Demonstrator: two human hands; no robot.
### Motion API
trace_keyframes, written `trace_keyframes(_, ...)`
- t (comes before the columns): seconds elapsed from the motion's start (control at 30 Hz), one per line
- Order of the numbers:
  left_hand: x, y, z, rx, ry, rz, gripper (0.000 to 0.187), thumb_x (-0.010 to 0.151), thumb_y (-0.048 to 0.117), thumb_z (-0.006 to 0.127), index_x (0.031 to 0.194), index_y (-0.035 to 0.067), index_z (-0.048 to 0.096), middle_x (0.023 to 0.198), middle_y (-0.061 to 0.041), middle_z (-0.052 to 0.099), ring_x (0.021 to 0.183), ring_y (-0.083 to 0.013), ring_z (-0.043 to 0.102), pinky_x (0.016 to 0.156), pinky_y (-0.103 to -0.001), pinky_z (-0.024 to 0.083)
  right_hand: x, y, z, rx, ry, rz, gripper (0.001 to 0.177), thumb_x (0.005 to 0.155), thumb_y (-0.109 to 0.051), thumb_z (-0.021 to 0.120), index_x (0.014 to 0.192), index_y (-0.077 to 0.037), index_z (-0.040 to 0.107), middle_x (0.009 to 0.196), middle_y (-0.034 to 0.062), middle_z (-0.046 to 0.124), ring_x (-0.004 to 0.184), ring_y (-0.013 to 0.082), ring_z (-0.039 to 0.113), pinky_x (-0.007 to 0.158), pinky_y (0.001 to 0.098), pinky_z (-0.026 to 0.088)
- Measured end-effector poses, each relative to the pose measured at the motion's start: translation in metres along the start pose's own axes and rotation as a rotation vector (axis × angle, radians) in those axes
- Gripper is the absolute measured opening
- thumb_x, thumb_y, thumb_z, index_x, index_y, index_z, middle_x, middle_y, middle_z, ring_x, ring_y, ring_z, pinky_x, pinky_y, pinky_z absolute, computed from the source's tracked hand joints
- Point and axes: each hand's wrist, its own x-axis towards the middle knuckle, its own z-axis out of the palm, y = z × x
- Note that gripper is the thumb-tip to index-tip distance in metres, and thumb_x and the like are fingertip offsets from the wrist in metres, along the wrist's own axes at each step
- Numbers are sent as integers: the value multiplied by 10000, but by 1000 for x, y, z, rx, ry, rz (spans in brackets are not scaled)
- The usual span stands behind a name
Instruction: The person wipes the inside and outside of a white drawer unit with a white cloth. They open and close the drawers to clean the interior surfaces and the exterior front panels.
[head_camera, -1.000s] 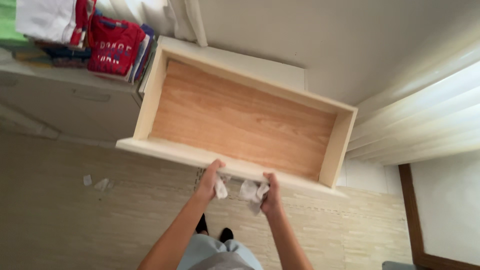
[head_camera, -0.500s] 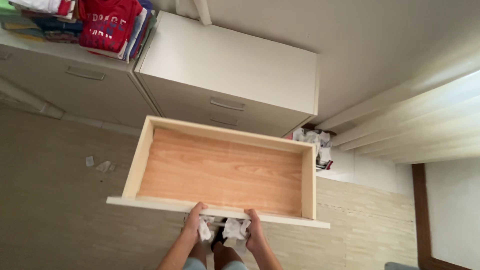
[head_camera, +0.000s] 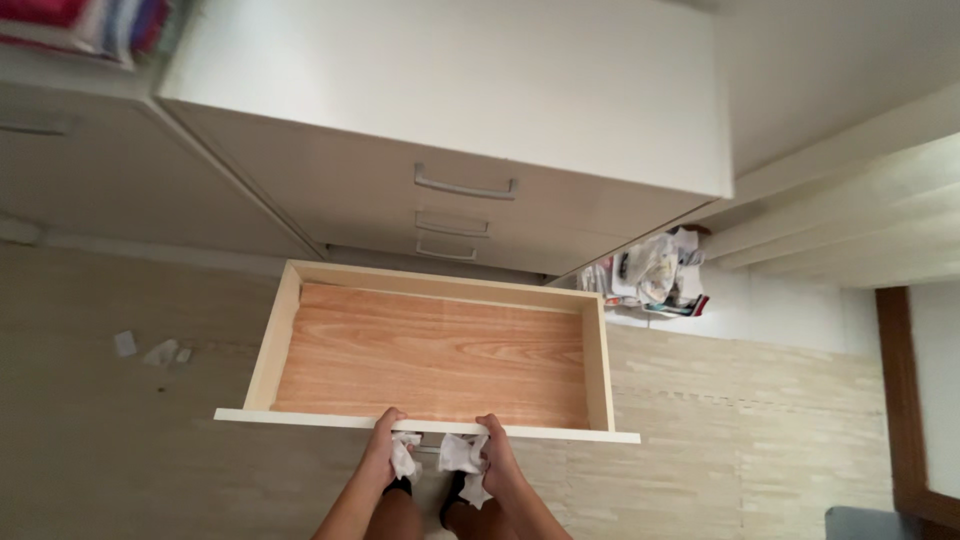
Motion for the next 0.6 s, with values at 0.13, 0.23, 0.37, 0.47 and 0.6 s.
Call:
trace_keyframes(0.13,77,-7,-14,-12,-47,14,253,839,355,645,878,106,617,706,-86,637,586,-216,628,462,-335,461,74,2,-5,-51,-3,19,458,782,-511,635,947,-90,708,830,107,690,713,264,610,581,413,461)
trace_keyframes(0.23,128,-13,-27,-19,-33,11,242,859,367,647,888,129,620,712,-62,631,595,-204,626,473,-331,465,126,7,-6,-17,29,24,400,788,-484,634,950,-124,697,840,97,680,731,268,613,591,431,467)
trace_keyframes(0.37,195,-9,-36,12,-79,50,266,872,392,640,877,129,602,706,-64,634,585,-214,628,463,-349,471,198,8,-8,21,-1,16,428,805,-501,627,970,-115,707,858,103,691,735,270,617,602,440,496)
trace_keyframes(0.47,237,-9,-44,16,22,-24,253,885,401,619,926,151,612,752,-43,659,633,-213,667,505,-336,485,245,8,-9,4,6,-24,380,815,-473,633,975,-132,687,867,79,682,747,261,622,607,449,500)
trace_keyframes(0.6,282,-17,-57,-64,-69,-17,324,899,458,633,935,136,642,729,-50,637,583,-201,607,487,-345,479,292,11,-14,6,-70,-72,441,824,-502,603,994,-107,701,897,102,721,777,272,659,637,425,527)
